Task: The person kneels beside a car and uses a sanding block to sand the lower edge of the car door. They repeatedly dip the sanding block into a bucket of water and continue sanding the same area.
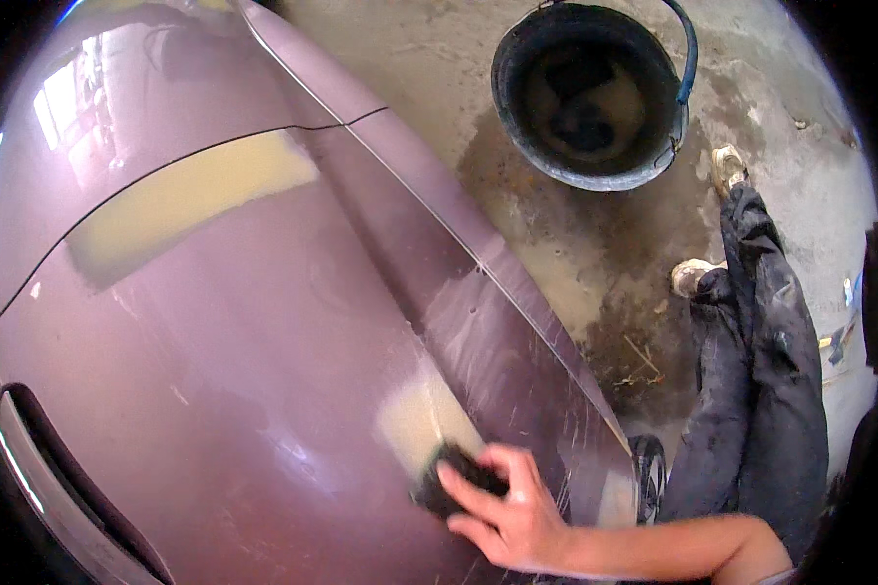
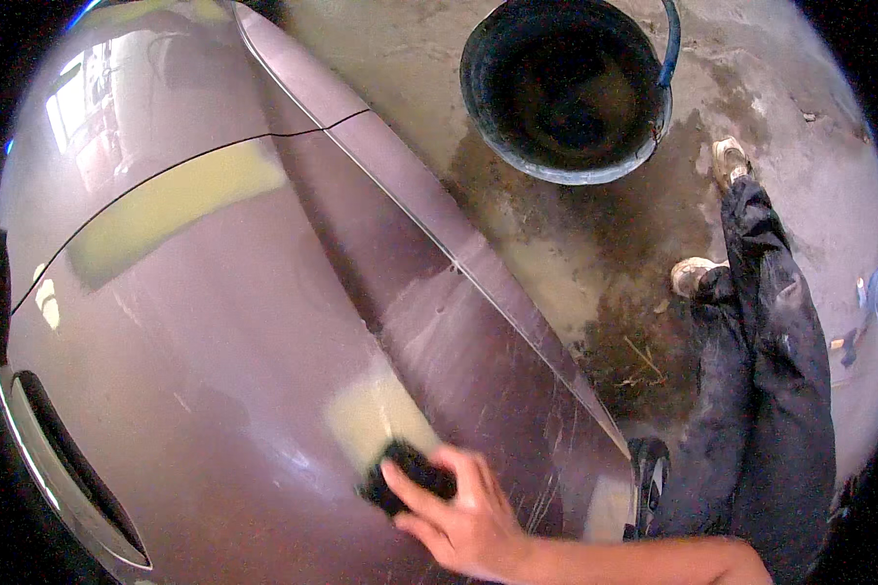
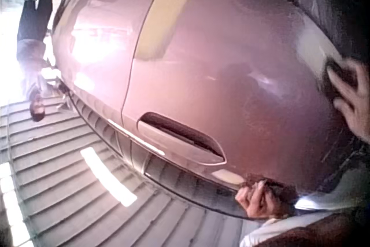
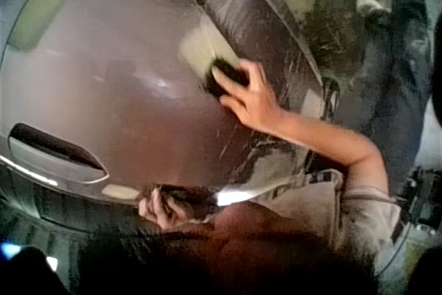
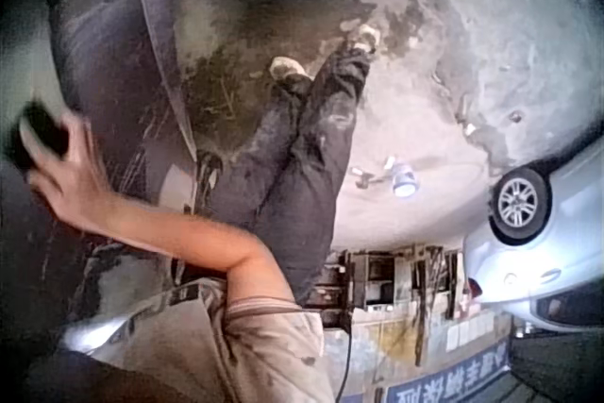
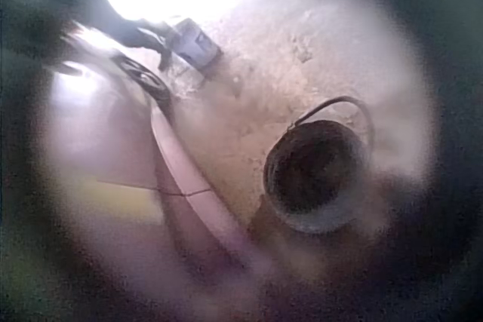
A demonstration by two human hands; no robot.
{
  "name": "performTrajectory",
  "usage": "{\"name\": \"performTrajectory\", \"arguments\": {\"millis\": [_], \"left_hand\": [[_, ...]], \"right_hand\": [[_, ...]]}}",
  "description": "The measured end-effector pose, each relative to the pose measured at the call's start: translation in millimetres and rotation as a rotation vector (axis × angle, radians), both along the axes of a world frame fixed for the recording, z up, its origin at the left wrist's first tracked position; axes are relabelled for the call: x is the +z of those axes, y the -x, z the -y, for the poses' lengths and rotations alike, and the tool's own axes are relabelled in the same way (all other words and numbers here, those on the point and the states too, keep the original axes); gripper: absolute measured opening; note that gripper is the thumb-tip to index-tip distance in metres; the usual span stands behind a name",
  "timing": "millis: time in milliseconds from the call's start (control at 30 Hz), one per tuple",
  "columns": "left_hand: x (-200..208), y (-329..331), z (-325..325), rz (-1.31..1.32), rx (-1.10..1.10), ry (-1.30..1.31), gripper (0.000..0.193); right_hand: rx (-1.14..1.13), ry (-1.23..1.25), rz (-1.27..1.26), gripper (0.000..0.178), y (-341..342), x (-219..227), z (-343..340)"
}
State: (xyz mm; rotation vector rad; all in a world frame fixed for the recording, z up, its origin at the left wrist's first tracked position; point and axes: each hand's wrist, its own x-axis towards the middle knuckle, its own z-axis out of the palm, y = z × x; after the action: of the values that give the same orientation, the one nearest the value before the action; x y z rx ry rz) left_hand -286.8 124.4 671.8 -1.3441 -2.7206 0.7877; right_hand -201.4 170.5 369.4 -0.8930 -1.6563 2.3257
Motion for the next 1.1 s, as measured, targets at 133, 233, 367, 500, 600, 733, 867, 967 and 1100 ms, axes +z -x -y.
{"name": "performTrajectory", "arguments": {"millis": [133,233,367,500,600,733,867,967,1100], "left_hand": [[2.9,4.3,3.4,0.007,-0.035,0.018,0.028],[-6.4,3.2,1.4,-0.026,-0.046,-0.041,0.028],[-4.5,1.9,-4.2,-0.059,-0.046,0.029,0.029],[-7.3,7.2,5.5,-0.035,-0.107,-0.055,0.028],[-8.9,7.3,5.8,-0.032,-0.090,-0.080,0.028],[-14.9,3.7,-0.6,-0.092,-0.065,-0.067,0.030],[1.2,-6.5,11.8,-0.091,0.095,-0.068,0.031],[-6.9,-4.8,9.8,-0.092,0.034,-0.115,0.031],[-10.4,2.5,4.6,-0.089,0.007,-0.061,0.031]], "right_hand": [[-0.047,-0.044,-0.024,0.057,18.6,-14.9,-6.5],[-0.166,-0.089,0.019,0.057,75.3,-54.7,-30.8],[-0.028,-0.112,-0.014,0.059,32.6,-29.8,-15.0],[-0.016,-0.045,-0.078,0.057,-12.1,-4.9,9.4],[-0.089,-0.082,0.039,0.058,49.5,-43.8,-20.2],[-0.103,-0.075,0.035,0.057,55.2,-49.1,-22.5],[-0.007,-0.026,-0.030,0.059,-14.1,-6.8,9.2],[-0.006,-0.055,-0.006,0.058,19.1,-33.3,-7.5],[-0.160,-0.037,0.083,0.054,72.5,-66.4,-26.6]]}}
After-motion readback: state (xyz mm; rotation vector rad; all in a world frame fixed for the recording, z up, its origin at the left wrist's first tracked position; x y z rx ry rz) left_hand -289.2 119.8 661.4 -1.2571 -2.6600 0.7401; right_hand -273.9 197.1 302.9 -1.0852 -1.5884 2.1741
